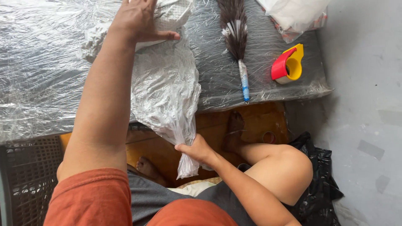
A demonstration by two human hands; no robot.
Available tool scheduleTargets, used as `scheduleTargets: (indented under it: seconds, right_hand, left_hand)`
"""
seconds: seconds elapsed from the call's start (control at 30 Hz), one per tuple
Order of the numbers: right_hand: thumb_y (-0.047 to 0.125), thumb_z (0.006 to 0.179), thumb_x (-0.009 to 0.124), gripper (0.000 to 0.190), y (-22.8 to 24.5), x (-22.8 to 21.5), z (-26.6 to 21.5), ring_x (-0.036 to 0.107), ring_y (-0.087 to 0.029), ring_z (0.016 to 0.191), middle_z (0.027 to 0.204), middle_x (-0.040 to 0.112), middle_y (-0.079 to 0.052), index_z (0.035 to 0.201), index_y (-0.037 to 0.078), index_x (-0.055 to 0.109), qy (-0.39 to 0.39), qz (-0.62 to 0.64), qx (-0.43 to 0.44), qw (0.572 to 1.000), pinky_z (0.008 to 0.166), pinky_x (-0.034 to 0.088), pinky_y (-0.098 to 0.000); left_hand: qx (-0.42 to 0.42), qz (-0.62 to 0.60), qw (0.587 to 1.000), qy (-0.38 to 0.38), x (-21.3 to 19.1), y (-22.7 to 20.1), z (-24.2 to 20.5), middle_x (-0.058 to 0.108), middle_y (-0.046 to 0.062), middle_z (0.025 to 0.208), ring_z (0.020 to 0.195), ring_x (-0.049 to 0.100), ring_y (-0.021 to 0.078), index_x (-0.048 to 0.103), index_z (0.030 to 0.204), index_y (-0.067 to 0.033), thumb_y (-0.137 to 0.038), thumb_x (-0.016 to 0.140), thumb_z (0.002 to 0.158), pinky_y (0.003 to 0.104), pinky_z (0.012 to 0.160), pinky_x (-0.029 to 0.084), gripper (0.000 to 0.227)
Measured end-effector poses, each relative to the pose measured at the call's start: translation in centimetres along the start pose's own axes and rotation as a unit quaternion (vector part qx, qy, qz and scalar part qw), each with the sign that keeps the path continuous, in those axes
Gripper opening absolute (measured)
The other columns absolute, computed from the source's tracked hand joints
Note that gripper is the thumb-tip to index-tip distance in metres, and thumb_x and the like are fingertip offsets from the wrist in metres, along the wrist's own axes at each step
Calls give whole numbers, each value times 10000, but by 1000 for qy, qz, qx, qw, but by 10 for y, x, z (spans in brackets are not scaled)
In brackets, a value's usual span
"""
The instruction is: The person places a bubble-wrapped item into a clear plastic bag, uses a duster to wipe the exterior of the bag, then ties the bag closed by hand. The person then uses a vacuum cleaner hose to suck air out of the bag to compress the contents.
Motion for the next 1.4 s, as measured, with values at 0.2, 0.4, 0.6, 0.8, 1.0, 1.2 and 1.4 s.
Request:
scheduleTargets:
  seconds: [0.2, 0.4, 0.6, 0.8, 1.0, 1.2, 1.4]
  right_hand:
    - [248, 787, 759, 176, -5, 0, 3, 620, -107, 849, 868, 683, 3, 869, 100, 711, 12, 26, -10, 1000, 754, 516, -294]
    - [258, 771, 768, 267, -12, 3, 10, 689, -122, 911, 940, 744, -1, 982, 95, 760, 12, 13, -33, 999, 797, 560, -287]
    - [288, 765, 777, 309, -6, 0, 5, 705, -143, 936, 972, 757, -26, 1000, 89, 755, 9, -7, -16, 1000, 803, 566, -295]
    - [278, 771, 781, 304, -5, 1, 6, 700, -137, 912, 960, 757, -35, 998, 77, 757, 13, 7, -24, 1000, 806, 555, -280]
    - [281, 725, 790, 397, -3, 1, 3, 684, -141, 965, 1009, 740, -31, 1072, 93, 739, -7, 14, 1, 1000, 856, 538, -284]
    - [294, 728, 760, 566, 6, -1, -7, 682, -181, 1119, 1177, 732, -64, 1251, 93, 683, 16, 24, 2, 1000, 967, 529, -296]
    - [292, 708, 769, 550, 2, -3, -2, 685, -187, 1105, 1176, 738, -63, 1218, 98, 697, 0, 7, 8, 1000, 951, 533, -303]
  left_hand:
    - [-9, 54, 995, -88, 56, 6, 14, 592, 140, 970, 724, 568, 248, 471, 1231, -65, -617, 875, 823, 392, 599, 510, 797]
    - [-11, 215, 964, -153, 79, 3, 6, 645, 129, 1160, 901, 666, 281, 429, 1451, -35, -608, 830, 794, 454, 811, 584, 960]
    - [-29, 231, 956, -176, 80, -4, 1, 639, 156, 1246, 981, 660, 311, 406, 1470, -40, -612, 841, 770, 487, 872, 558, 1003]
    - [-44, 147, 978, -144, 65, -25, -24, 538, 239, 1394, 1185, 587, 397, 316, 1517, -20, -855, 623, 912, 575, 1046, 453, 1076]
    - [-46, 41, 989, -132, 67, -56, -68, 175, 263, 1677, 1538, 173, 462, 29, 1613, -93, -793, 195, 1044, 628, 1249, 134, 918]
    - [28, 36, 975, -218, 50, -41, -86, 568, 255, 1456, 1330, 522, 482, 515, 1514, -100, -367, 372, 1148, 609, 1111, 400, 475]
    - [85, 32, 961, -261, 28, 6, -52, 766, -42, 1003, 576, 640, 95, 495, 1395, -100, -618, 766, 960, 204, 412, 386, 729]
Point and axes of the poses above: each hand's wrist, its own z-axis towards the middle knuckle, its own x-axis out of the palm, y = z × x, the point moved 4 cm from there along z, towards the middle knuckle
